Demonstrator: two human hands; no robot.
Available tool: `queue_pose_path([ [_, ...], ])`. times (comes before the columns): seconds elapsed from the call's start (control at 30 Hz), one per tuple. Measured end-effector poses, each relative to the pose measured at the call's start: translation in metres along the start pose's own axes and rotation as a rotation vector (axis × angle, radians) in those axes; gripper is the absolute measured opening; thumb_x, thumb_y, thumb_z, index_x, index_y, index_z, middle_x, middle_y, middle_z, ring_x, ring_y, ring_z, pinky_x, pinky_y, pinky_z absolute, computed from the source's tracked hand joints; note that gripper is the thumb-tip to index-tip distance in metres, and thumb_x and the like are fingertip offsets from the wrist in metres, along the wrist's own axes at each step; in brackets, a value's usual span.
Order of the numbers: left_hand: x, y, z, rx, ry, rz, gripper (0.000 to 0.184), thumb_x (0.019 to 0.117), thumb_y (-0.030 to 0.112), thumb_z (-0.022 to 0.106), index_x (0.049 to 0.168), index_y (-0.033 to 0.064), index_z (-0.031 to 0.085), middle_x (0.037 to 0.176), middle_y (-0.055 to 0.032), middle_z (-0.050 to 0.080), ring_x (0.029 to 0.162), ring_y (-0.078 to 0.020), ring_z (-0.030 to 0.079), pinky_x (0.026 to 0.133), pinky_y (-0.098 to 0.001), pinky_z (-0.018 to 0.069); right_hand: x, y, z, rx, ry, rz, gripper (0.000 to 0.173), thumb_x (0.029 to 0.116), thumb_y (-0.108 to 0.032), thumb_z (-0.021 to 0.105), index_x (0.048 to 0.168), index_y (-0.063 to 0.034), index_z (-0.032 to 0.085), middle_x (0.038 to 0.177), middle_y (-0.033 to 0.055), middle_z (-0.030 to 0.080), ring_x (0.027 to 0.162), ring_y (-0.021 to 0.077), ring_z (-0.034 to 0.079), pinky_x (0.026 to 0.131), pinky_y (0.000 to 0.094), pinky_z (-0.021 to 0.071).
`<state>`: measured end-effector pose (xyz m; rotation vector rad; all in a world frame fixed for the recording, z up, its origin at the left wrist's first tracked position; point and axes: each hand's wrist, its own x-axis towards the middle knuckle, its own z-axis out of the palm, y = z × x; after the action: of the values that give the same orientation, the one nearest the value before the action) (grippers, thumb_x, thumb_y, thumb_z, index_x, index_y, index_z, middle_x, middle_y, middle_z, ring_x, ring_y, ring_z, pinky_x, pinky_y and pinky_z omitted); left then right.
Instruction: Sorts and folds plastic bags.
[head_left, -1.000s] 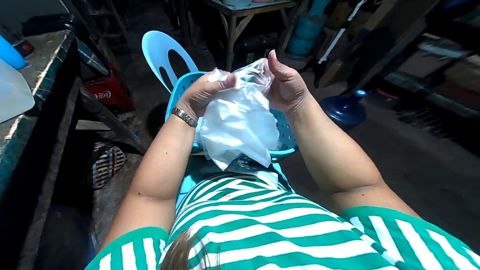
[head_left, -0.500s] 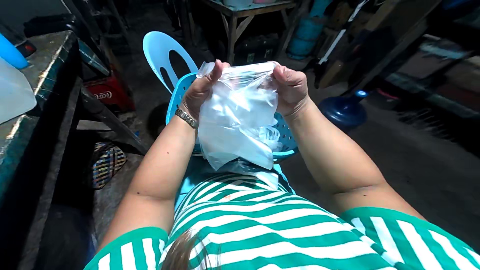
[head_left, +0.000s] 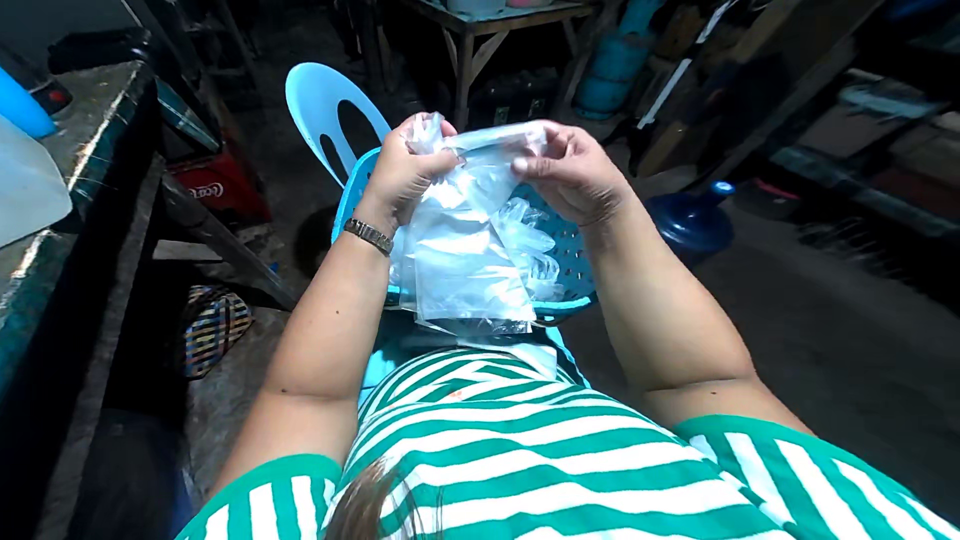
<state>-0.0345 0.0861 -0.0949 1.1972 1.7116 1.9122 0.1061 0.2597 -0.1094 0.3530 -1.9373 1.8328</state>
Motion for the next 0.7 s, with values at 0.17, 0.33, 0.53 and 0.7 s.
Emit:
queue_pose_path([
  [0.17,-0.001,-0.004,-0.002,-0.026,-0.004,0.059,0.022,0.0870,-0.005,0.070,0.105,0.0054,0.060,0.086,0.0041,0.066,0.072,-0.0012,0.063,0.067,-0.0180,0.0549,0.008,-0.001,-0.007,-0.055,0.417,-0.046,0.033,0.0980,-0.005,0.063,0.129,-0.0104,0.052,0.088,-0.0073,0.067,0.064,0.0009,0.062,0.059,0.0177,0.0544],
  [0.33,0.001,0.001,-0.009,-0.208,0.086,0.105,0.015,0.0955,-0.003,0.061,0.108,0.0038,0.062,0.091,0.0027,0.068,0.083,-0.0040,0.067,0.078,-0.0226,0.0589,0.009,0.003,-0.013,-0.314,0.498,0.221,0.014,0.1045,-0.016,0.058,0.109,-0.0042,0.063,0.084,-0.0040,0.062,0.062,0.0007,0.057,0.058,0.0191,0.0522],
  [0.53,-0.003,-0.004,-0.014,-0.316,-0.302,0.144,0.029,0.0919,-0.001,0.056,0.119,0.0073,0.059,0.096,0.0060,0.072,0.090,-0.0039,0.069,0.083,-0.0222,0.0585,0.008,-0.001,0.002,-0.976,0.203,0.377,0.028,0.1052,-0.023,0.058,0.111,-0.0007,0.074,0.104,0.0206,0.072,0.097,0.0344,0.068,0.091,0.0588,0.0509],
  [0.7,-0.003,-0.009,-0.004,-0.217,-0.346,0.090,0.046,0.0873,0.000,0.067,0.132,0.0006,0.056,0.116,-0.0007,0.070,0.104,-0.0083,0.067,0.089,-0.0253,0.0576,0.008,0.001,0.007,-0.268,0.132,0.119,0.050,0.1098,-0.044,0.033,0.122,-0.0068,0.064,0.100,-0.0044,0.070,0.083,0.0025,0.065,0.072,0.0222,0.0538],
])
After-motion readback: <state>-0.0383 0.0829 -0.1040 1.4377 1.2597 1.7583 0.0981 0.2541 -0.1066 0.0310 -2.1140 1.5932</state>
